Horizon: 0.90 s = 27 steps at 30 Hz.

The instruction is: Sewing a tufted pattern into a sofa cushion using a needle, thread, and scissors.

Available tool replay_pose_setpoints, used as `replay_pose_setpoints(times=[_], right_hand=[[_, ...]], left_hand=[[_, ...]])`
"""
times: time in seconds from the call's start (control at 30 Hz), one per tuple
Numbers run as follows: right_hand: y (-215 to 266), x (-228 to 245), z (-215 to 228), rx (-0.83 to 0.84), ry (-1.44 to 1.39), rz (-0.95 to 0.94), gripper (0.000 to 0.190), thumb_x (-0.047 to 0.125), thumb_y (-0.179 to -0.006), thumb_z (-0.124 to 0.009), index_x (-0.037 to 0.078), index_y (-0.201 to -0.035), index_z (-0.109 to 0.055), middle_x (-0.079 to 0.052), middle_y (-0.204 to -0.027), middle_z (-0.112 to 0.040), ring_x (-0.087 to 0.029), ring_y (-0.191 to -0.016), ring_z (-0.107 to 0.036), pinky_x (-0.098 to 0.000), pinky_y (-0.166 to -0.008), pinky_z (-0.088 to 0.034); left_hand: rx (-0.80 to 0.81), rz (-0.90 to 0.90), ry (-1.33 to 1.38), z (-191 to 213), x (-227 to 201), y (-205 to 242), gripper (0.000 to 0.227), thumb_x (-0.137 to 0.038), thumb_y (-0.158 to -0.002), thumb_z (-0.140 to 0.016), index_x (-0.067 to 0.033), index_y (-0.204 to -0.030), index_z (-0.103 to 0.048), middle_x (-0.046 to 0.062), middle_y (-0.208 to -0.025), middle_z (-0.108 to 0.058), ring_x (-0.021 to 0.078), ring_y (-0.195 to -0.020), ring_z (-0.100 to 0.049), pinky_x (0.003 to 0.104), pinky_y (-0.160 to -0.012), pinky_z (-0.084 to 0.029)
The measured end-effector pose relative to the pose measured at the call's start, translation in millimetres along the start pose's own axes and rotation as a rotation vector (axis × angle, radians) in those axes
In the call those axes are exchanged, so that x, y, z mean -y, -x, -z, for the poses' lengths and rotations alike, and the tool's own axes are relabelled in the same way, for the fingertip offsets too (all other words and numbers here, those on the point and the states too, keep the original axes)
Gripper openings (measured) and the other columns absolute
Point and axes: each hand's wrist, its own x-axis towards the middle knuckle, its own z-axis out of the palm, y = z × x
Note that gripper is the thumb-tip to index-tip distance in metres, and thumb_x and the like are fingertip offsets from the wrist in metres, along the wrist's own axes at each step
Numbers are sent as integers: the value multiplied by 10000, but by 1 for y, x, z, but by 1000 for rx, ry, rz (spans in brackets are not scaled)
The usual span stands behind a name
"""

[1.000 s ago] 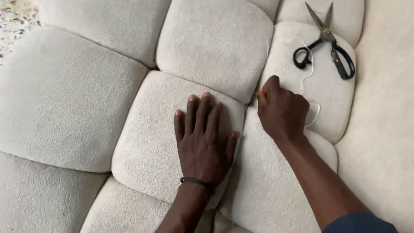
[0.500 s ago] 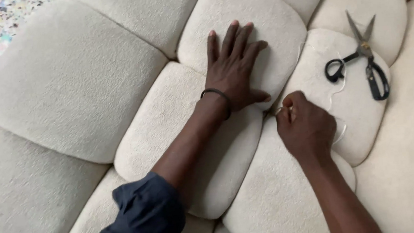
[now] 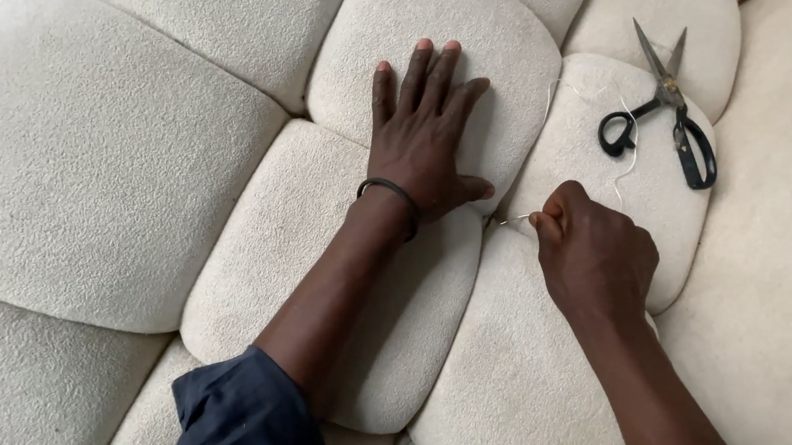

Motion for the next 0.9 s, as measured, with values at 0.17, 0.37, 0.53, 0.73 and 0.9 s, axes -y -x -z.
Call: replay_pose_setpoints(times=[0.17, 0.37, 0.53, 0.73, 0.9], right_hand=[[2, -5, -13, -35, -53, 52, 206, 408, -1152, -712, 232, -1052, -671, -45, -820, -805, -439, -823, -775, -598, -732, -519], [-18, -5, -37, -169, 39, 295, 262, 397, -1159, -771, 207, -1053, -626, -66, -706, -753, -424, -640, -743, -574, -557, -474], [-20, -3, -41, -217, 115, 337, 255, 369, -1175, -719, 153, -1093, -610, -81, -734, -773, -434, -604, -749, -567, -525, -507], [-20, 6, -42, -141, 212, 236, 251, 378, -1186, -668, 140, -1140, -600, -181, -736, -780, -506, -651, -770, -614, -556, -537], [-27, 6, -38, -121, 213, 280, 227, 344, -1159, -713, 134, -1131, -632, -166, -773, -789, -483, -663, -767, -586, -560, -535]], left_hand=[[3, -2, 6, -1, 0, 0, 1332, -715, -611, -1084, -244, -1714, -504, 137, -1925, -189, 400, -1783, -32, 707, -1405, 28], [-5, -1, 23, 0, 0, 0, 1306, -696, -606, -1084, -247, -1697, -524, 140, -1922, -192, 391, -1782, -21, 694, -1409, 61], [-5, -6, 17, -1, 0, 0, 1286, -669, -623, -1070, -250, -1708, -520, 144, -1921, -198, 397, -1780, -30, 684, -1413, 50], [9, -5, 33, -2, 1, 0, 1255, -636, -630, -1054, -259, -1701, -519, 145, -1921, -199, 399, -1781, -32, 674, -1414, 45], [4, -6, 31, -5, 0, 2, 1277, -651, -632, -1067, -243, -1710, -519, 144, -1919, -199, 395, -1779, -27, 679, -1416, 39]])
